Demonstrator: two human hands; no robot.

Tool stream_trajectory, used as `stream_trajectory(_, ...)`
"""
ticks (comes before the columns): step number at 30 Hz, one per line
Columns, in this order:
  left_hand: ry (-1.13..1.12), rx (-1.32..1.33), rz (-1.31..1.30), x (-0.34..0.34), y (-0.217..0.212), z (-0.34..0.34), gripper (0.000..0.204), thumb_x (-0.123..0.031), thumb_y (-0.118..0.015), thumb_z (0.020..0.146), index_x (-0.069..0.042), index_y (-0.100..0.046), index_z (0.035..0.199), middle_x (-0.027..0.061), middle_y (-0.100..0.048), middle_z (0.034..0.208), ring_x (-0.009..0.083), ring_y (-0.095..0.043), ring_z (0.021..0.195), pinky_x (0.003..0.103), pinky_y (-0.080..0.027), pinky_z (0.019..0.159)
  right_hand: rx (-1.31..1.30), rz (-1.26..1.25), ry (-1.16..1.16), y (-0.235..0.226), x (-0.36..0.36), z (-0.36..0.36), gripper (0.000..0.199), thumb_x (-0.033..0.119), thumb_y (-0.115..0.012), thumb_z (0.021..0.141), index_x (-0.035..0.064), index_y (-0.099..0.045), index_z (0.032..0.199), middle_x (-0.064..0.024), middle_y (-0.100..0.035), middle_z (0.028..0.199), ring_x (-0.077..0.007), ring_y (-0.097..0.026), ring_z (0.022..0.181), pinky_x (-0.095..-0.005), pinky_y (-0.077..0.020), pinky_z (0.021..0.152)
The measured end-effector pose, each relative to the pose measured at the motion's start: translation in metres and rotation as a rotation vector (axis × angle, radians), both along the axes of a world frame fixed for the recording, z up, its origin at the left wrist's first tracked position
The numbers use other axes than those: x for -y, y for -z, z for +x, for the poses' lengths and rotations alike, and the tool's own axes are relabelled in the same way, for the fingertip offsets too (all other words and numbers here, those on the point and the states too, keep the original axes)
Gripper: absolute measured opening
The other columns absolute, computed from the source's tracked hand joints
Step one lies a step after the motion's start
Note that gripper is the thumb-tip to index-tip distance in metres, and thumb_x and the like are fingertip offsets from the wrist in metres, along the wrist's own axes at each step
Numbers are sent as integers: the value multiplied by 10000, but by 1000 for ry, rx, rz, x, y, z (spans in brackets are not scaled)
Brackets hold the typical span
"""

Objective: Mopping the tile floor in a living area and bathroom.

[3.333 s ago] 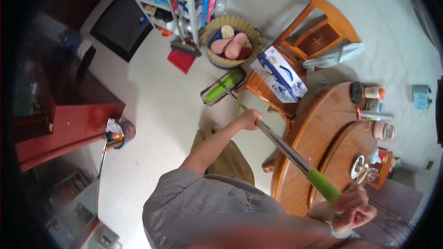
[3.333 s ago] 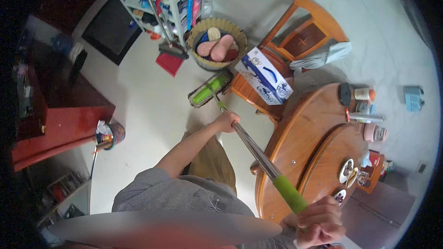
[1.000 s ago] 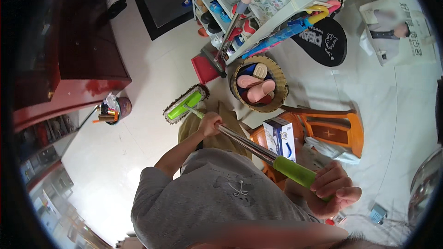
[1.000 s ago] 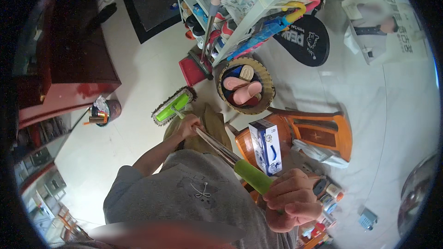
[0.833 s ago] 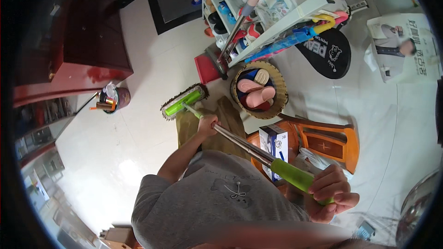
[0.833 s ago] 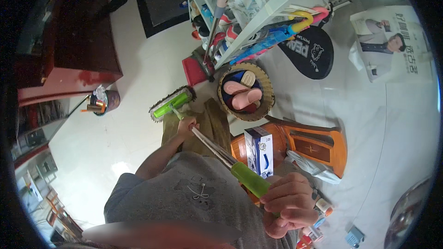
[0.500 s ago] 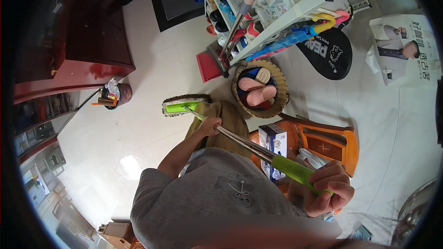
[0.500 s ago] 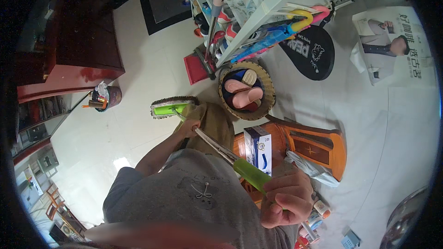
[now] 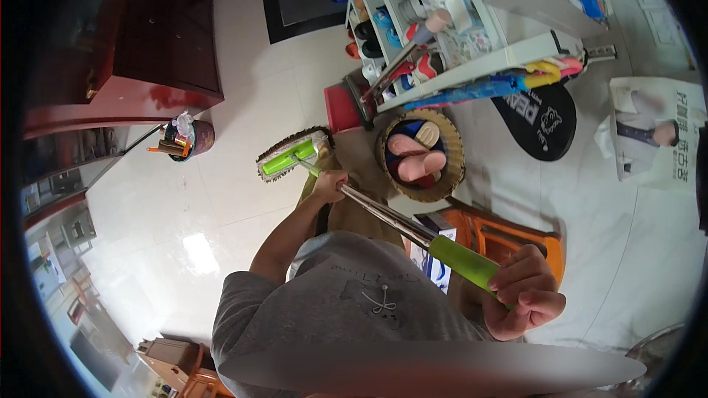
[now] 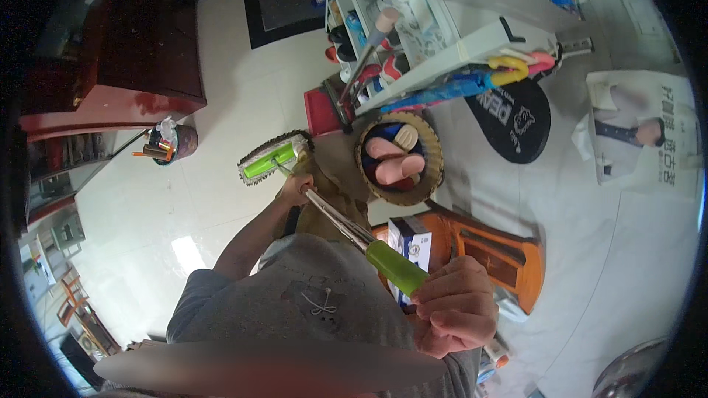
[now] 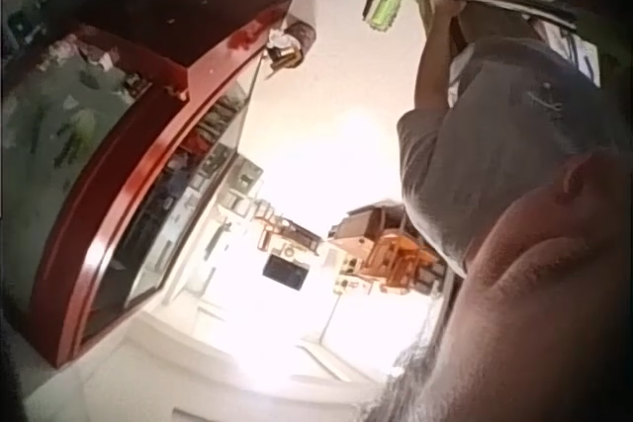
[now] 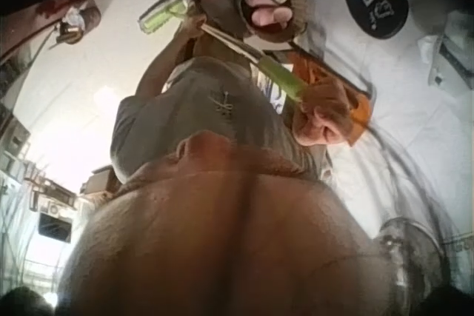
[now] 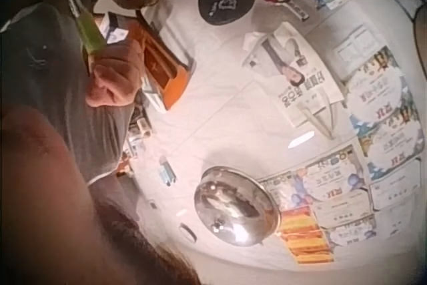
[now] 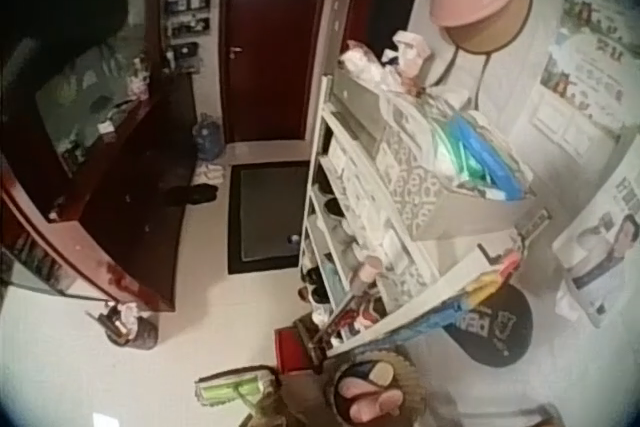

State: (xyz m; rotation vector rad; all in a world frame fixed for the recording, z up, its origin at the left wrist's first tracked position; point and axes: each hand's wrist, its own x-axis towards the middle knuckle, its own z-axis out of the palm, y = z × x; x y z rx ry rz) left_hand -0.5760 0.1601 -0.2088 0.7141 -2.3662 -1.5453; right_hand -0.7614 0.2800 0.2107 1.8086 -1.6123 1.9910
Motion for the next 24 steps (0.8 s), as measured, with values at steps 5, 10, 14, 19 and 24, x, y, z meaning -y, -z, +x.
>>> stream_trajectory(5,-164,-47,-132,2,8,-4,137,-84,-601,601,-71,-466,617,90,-514,575,314,-536,566,396,-395,493,129,9,23,15,-5,-10,86,161,-513,869,102,-488,813,21,-511,546,-108,-544,461,-221,-368,438)
stream_trajectory(10,-264,-58,-166,-20,-5,-19,158,-103,-622,641,-79,-469,610,88,-515,572,304,-541,563,400,-406,499,90,2,-101,19,-34,-33,75,186,-529,860,134,-481,837,34,-522,537,-101,-540,449,-213,-365,419)
stream_trajectory(14,-225,-87,-199,-30,-28,-15,160,-122,-627,650,-87,-480,597,89,-514,560,284,-538,542,387,-416,491,103,-298,-214,4,-36,-27,55,138,-545,809,131,-519,762,35,-506,491,-91,-567,456,-172,-395,405)
stream_trajectory(19,-194,-210,-217,10,12,-4,87,-140,-584,586,-119,-501,602,62,-516,549,268,-534,525,377,-428,495,59,-242,-397,24,-14,-7,66,94,-564,784,100,-516,740,16,-575,568,-110,-546,440,-187,-351,387)
stream_trajectory(24,-256,-188,-419,59,7,29,95,-113,-585,590,-110,-492,608,54,-529,569,275,-535,533,378,-430,508,139,-392,-760,43,17,43,74,8,-549,747,65,-525,706,-27,-568,533,-109,-537,428,-196,-311,344)
